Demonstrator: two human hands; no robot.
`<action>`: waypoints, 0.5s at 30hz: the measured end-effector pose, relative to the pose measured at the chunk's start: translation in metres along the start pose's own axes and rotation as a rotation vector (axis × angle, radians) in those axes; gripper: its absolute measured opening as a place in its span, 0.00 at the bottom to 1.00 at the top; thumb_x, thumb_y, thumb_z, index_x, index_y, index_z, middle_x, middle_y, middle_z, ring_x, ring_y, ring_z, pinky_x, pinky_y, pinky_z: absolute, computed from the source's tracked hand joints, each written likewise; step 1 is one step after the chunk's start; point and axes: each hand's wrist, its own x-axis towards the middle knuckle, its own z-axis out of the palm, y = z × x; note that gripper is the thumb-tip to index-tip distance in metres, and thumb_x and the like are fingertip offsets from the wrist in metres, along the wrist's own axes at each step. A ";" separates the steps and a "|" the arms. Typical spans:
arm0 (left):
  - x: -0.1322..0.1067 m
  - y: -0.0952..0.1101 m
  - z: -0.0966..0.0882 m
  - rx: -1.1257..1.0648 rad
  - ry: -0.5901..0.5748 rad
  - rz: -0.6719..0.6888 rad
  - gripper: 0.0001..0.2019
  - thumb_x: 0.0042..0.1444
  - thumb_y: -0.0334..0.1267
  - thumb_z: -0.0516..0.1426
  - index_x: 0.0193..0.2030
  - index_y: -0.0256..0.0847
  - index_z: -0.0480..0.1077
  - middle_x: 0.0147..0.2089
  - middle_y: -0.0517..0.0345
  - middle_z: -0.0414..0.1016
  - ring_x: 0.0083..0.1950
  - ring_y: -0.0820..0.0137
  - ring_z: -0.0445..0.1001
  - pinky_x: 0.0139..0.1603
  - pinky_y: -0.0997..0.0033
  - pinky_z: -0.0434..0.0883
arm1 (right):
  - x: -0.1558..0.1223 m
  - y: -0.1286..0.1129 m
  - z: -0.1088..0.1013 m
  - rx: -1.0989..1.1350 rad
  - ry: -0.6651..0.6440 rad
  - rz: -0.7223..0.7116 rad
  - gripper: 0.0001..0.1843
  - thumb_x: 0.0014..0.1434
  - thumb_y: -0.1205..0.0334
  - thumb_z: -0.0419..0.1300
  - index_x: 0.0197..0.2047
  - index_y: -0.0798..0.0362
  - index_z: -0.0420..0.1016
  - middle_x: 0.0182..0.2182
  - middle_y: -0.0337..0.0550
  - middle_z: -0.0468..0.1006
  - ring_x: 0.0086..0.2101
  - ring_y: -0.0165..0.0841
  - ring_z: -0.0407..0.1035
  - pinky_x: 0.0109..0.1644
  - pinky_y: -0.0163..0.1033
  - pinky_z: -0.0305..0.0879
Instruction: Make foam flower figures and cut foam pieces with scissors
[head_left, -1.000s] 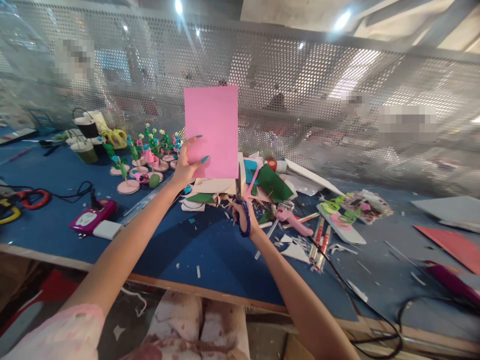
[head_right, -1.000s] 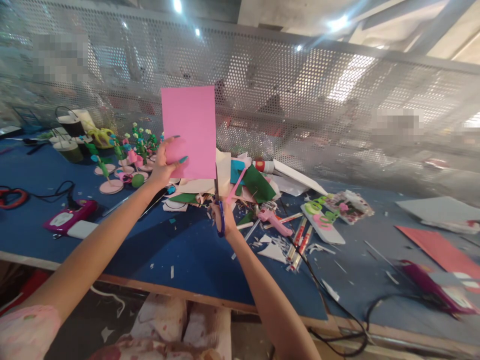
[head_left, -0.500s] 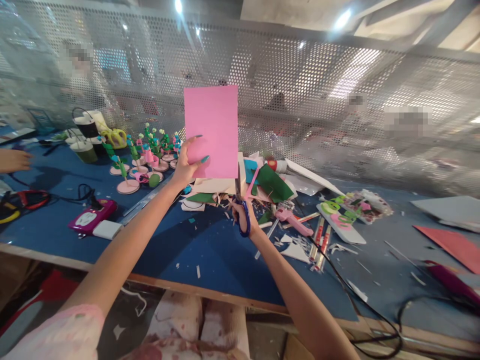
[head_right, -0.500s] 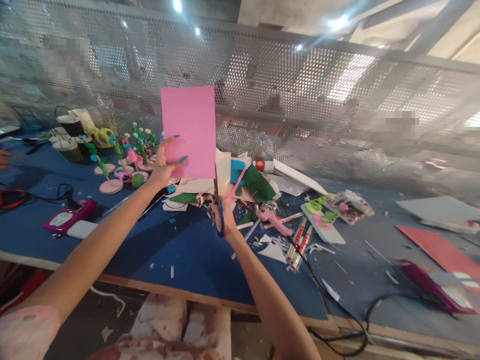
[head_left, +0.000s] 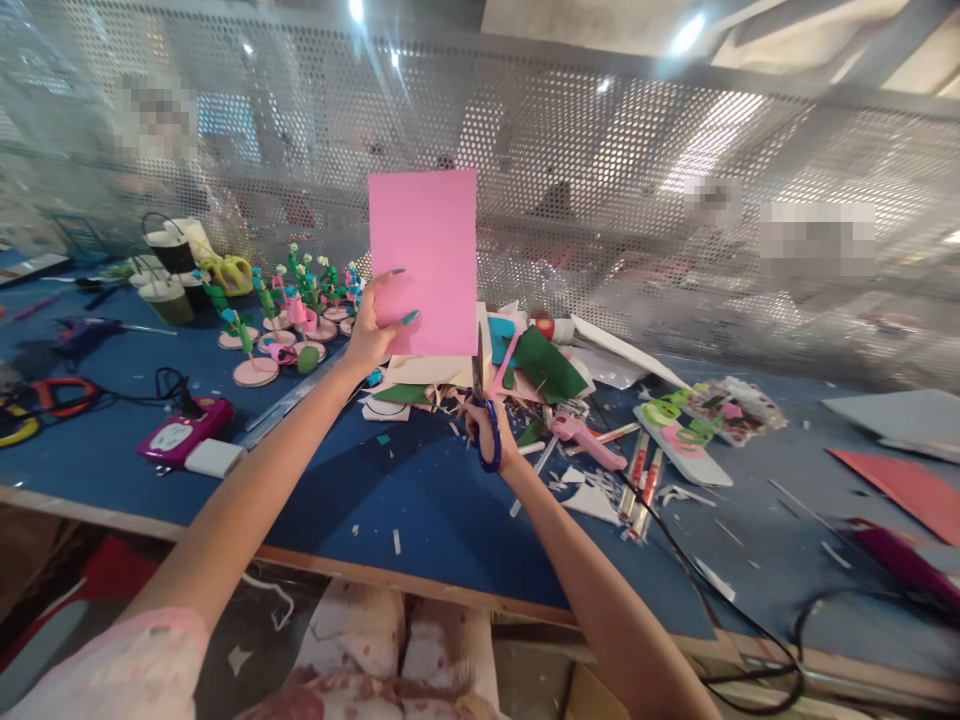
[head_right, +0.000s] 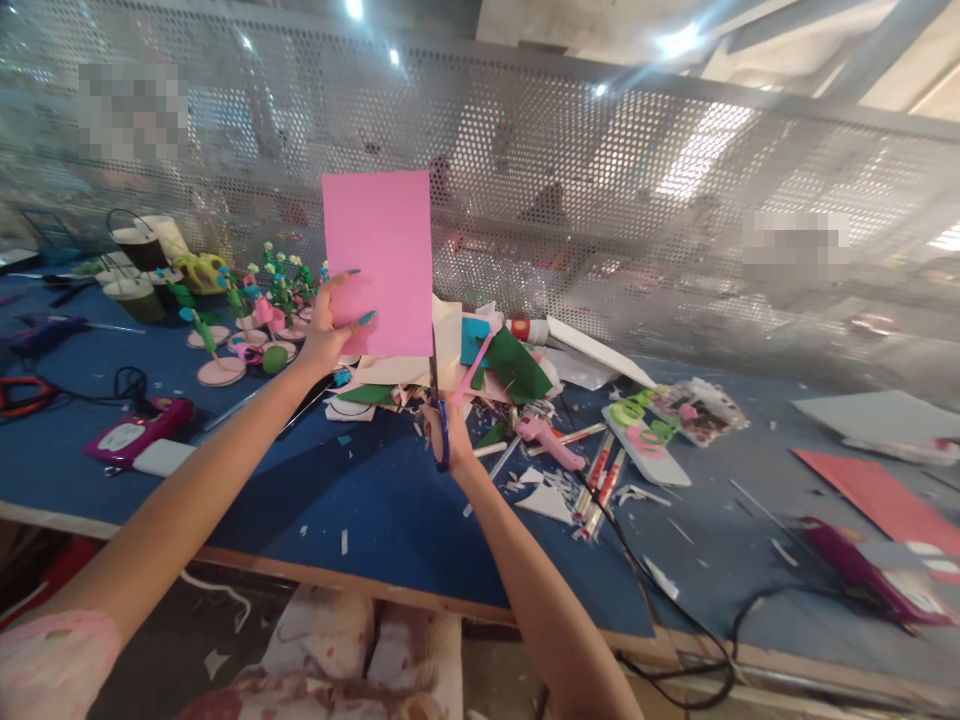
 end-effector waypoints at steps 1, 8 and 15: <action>0.000 0.000 0.000 0.005 -0.002 0.003 0.33 0.51 0.52 0.62 0.61 0.49 0.57 0.67 0.51 0.60 0.71 0.58 0.54 0.72 0.53 0.50 | 0.000 0.000 0.000 -0.001 0.001 0.003 0.14 0.47 0.49 0.57 0.26 0.50 0.61 0.11 0.28 0.57 0.12 0.23 0.52 0.15 0.31 0.50; 0.002 0.003 -0.001 0.019 -0.004 0.004 0.32 0.51 0.51 0.62 0.62 0.49 0.57 0.65 0.51 0.62 0.70 0.58 0.55 0.72 0.53 0.51 | 0.001 0.003 0.000 0.013 0.001 0.027 0.14 0.48 0.49 0.59 0.26 0.49 0.61 0.12 0.29 0.58 0.13 0.25 0.52 0.14 0.31 0.51; 0.001 0.006 -0.001 0.011 -0.018 0.003 0.33 0.52 0.51 0.62 0.62 0.48 0.57 0.66 0.50 0.62 0.71 0.58 0.53 0.73 0.53 0.49 | 0.001 0.004 -0.001 -0.017 0.004 0.010 0.13 0.49 0.50 0.57 0.26 0.50 0.62 0.12 0.29 0.57 0.13 0.24 0.52 0.15 0.31 0.51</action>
